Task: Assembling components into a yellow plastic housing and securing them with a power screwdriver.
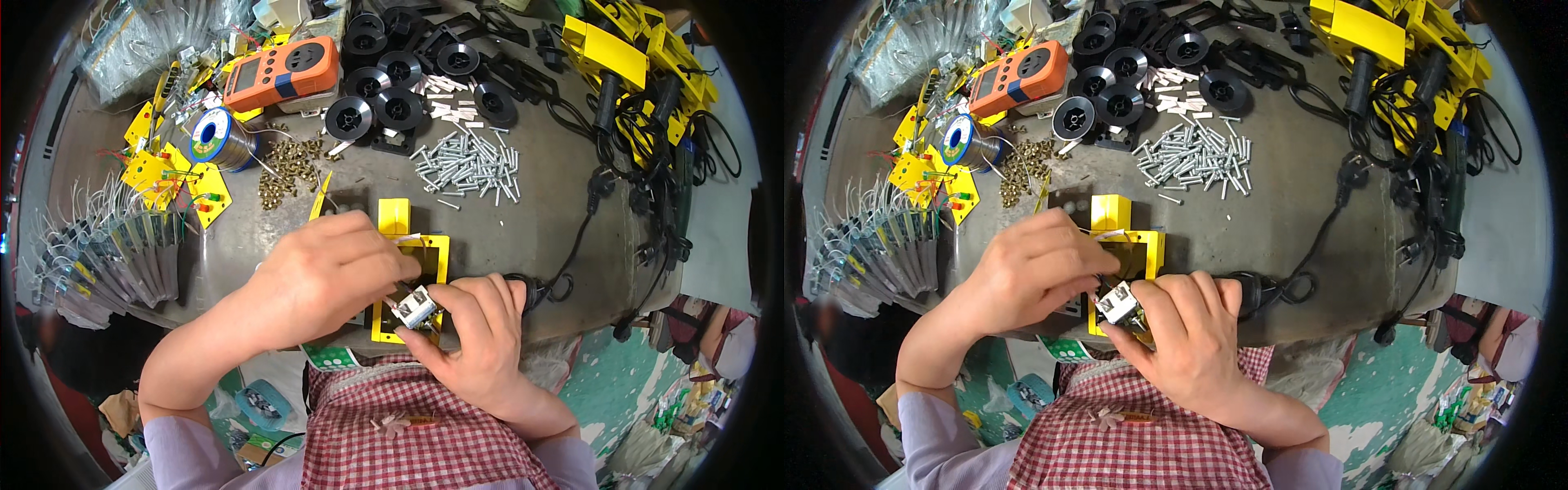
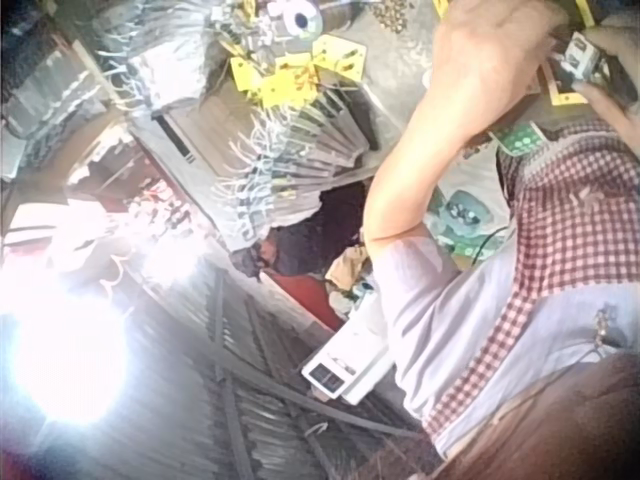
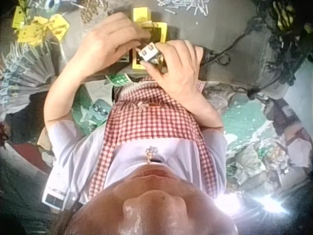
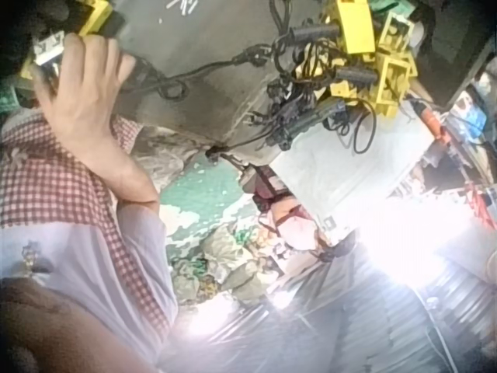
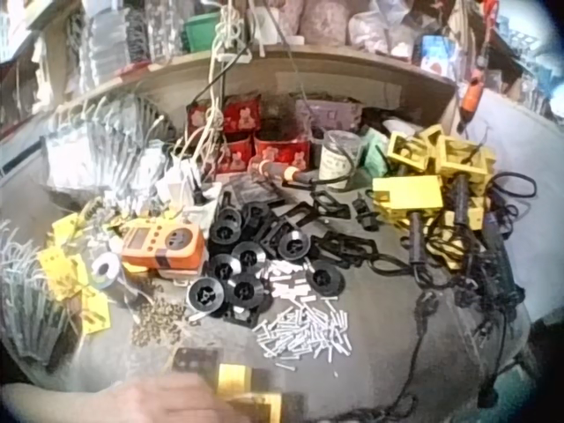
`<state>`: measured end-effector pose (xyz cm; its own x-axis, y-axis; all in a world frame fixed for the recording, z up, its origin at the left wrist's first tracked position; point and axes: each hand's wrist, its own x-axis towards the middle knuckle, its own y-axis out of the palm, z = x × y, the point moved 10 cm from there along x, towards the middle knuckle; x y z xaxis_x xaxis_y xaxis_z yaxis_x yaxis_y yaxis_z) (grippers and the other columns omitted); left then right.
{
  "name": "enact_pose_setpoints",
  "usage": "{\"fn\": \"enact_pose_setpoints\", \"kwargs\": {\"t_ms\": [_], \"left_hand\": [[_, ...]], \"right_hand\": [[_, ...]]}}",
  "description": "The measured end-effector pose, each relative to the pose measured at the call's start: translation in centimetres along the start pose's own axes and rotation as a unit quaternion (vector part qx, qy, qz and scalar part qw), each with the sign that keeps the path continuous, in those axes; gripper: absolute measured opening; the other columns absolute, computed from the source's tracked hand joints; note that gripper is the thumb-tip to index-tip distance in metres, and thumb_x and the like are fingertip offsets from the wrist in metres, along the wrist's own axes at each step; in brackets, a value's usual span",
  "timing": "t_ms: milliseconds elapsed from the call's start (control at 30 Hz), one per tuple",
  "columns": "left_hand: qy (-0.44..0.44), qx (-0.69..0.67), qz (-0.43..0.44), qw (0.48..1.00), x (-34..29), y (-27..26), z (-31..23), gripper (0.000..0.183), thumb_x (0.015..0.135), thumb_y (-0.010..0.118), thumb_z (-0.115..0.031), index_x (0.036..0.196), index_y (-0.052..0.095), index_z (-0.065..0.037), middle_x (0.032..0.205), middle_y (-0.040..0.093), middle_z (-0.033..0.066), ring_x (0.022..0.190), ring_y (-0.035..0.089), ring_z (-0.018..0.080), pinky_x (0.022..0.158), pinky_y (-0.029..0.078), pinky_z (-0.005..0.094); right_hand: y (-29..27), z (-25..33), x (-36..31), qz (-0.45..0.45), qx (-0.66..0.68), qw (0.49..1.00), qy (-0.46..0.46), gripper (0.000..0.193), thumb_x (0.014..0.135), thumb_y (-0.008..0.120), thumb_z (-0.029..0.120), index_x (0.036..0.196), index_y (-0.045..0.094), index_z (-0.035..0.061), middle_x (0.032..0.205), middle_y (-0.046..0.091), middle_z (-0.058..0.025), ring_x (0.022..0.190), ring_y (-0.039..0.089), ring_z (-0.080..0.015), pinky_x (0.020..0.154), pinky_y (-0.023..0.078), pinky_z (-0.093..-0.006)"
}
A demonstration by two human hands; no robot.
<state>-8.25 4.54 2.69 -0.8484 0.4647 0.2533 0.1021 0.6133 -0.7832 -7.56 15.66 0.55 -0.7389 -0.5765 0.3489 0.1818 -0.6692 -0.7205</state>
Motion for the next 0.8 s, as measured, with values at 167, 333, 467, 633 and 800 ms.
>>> {"fn": "enact_pose_setpoints", "kwargs": {"t_ms": [167,333,467,633,800], "left_hand": [[-0.029,0.035,-0.009,0.999,-0.3,-0.1,1.3,0.034,0.064,0.074,0.001,0.096,0.064,-0.006,0.089,0.066,0.0048,0.077,0.060,0.0253,0.070,0.050,0.0371],[0.019,0.001,-0.023,1.000,-0.2,0.1,0.8,0.033,0.063,0.074,0.002,0.093,0.064,-0.006,0.087,0.067,0.0042,0.076,0.061,0.0240,0.068,0.049,0.0354],[0.070,0.067,-0.039,0.994,0.1,-0.7,-0.6,0.032,0.063,0.074,0.003,0.092,0.067,-0.006,0.086,0.068,0.0043,0.074,0.061,0.0236,0.065,0.049,0.0337],[0.052,0.036,-0.033,0.997,0.1,-0.5,0.1,0.031,0.062,0.074,0.002,0.092,0.071,-0.005,0.087,0.068,0.0045,0.074,0.061,0.0234,0.065,0.050,0.0331],[0.068,0.021,-0.008,0.997,0.4,-0.1,-0.3,0.030,0.063,0.076,0.000,0.092,0.072,-0.006,0.086,0.068,0.0046,0.075,0.061,0.0225,0.066,0.050,0.0340]], "right_hand": [[0.0,0.0,0.0,0.003,-0.001,1.000,-0.003,0.043,0.070,0.078,0.027,0.101,0.061,0.0041,0.089,0.054,-0.0064,0.078,0.052,-0.0239,0.072,0.033,-0.0391],[-0.2,-0.1,0.1,-0.001,-0.003,1.000,-0.011,0.043,0.070,0.078,0.028,0.102,0.060,0.0039,0.088,0.054,-0.0066,0.080,0.051,-0.0240,0.074,0.033,-0.0392],[-0.2,-0.2,0.1,-0.005,0.013,1.000,-0.017,0.042,0.071,0.077,0.028,0.101,0.059,0.0040,0.088,0.053,-0.0062,0.081,0.051,-0.0235,0.074,0.032,-0.0391],[-0.3,-0.2,0.0,-0.012,0.020,1.000,-0.017,0.041,0.072,0.077,0.027,0.100,0.059,0.0037,0.089,0.052,-0.0060,0.082,0.051,-0.0236,0.075,0.033,-0.0391],[-0.2,-0.4,-0.2,-0.023,0.025,0.999,-0.014,0.040,0.073,0.076,0.028,0.101,0.059,0.0036,0.089,0.052,-0.0060,0.083,0.051,-0.0236,0.076,0.033,-0.0393]]}}
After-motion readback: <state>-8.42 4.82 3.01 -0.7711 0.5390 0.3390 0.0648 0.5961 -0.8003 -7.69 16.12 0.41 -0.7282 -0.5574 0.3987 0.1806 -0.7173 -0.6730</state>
